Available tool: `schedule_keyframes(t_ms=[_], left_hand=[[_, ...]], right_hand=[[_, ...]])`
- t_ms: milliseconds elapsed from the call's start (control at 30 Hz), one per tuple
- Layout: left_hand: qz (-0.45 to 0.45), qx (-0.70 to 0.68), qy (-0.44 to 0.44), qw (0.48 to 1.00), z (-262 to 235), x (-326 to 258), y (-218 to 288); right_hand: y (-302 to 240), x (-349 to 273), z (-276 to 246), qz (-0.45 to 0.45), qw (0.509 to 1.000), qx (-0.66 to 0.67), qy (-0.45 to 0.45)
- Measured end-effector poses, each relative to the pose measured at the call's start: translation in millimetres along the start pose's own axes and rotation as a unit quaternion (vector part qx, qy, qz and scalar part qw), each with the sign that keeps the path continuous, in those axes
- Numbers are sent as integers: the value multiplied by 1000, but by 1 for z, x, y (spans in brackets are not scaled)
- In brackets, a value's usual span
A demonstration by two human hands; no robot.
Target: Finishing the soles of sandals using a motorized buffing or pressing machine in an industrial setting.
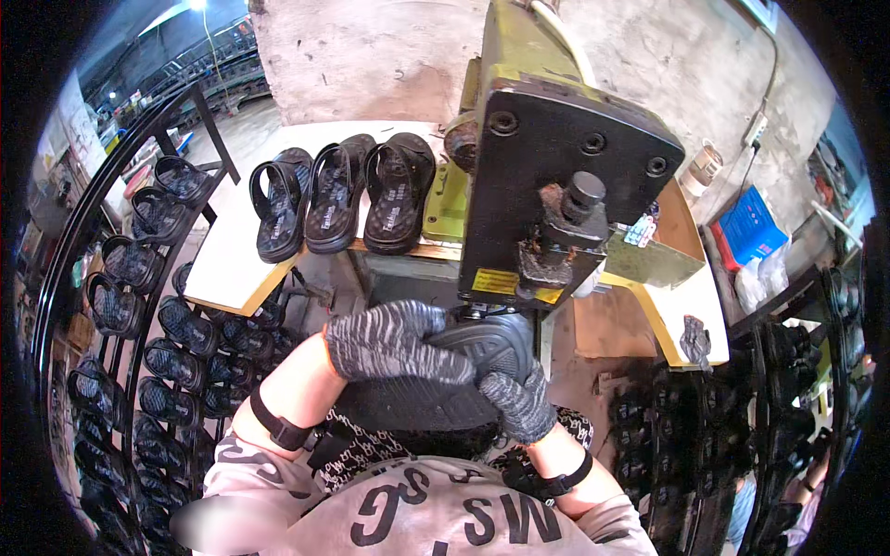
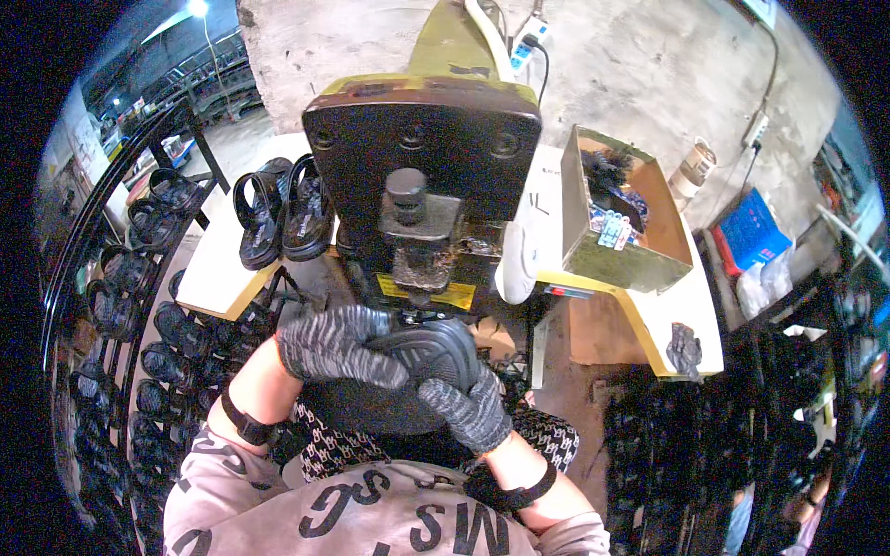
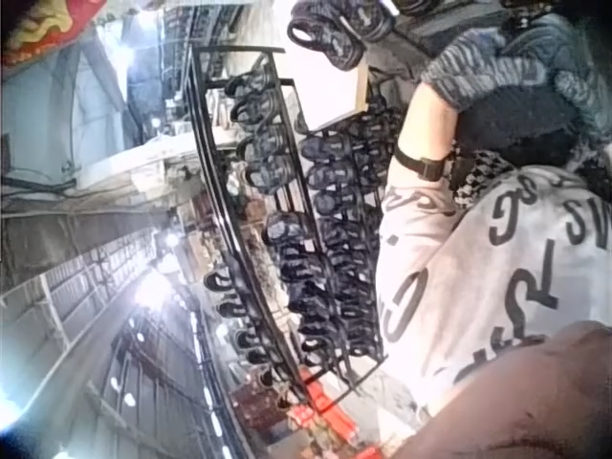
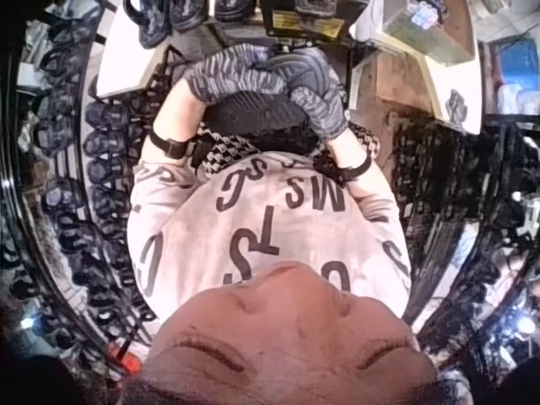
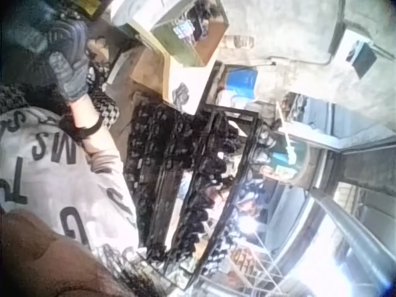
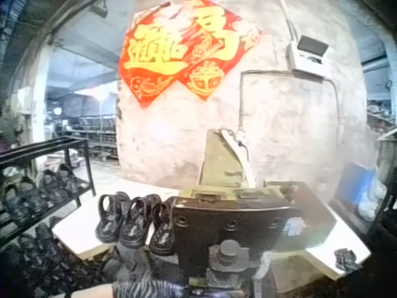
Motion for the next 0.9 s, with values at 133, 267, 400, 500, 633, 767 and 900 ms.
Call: schedule_keyframes(t_ms=[133,267,400,500,633,767,900], left_hand=[[43,-157,-14,987,22,1,-11],[122,-283,38,951,38,3,-18],[156,-332,127,922,55,5,-30],[162,-377,166,897,63,6,-44],[185,-401,215,871,65,7,-47],[198,-438,225,848,75,12,-42],[252,-522,236,780,84,14,-45]], right_hand=[[-15,7,4,41,996,12,-76],[-23,21,-4,107,981,-19,-159],[-36,39,-14,132,959,-164,-192],[-39,39,-14,167,953,-145,-207],[-59,14,-58,-34,965,-256,-44],[60,-73,-78,26,999,-18,15],[104,-122,-76,69,979,82,171]])
Point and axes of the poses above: each hand's wrist, its own x-axis towards the middle knuckle, its own z-axis out of the palm, y = z × x, the point moved 6 cm from there along x, towards the middle knuckle, and after that the axes turned 9 degrees about -y, right-handed, at the moved point
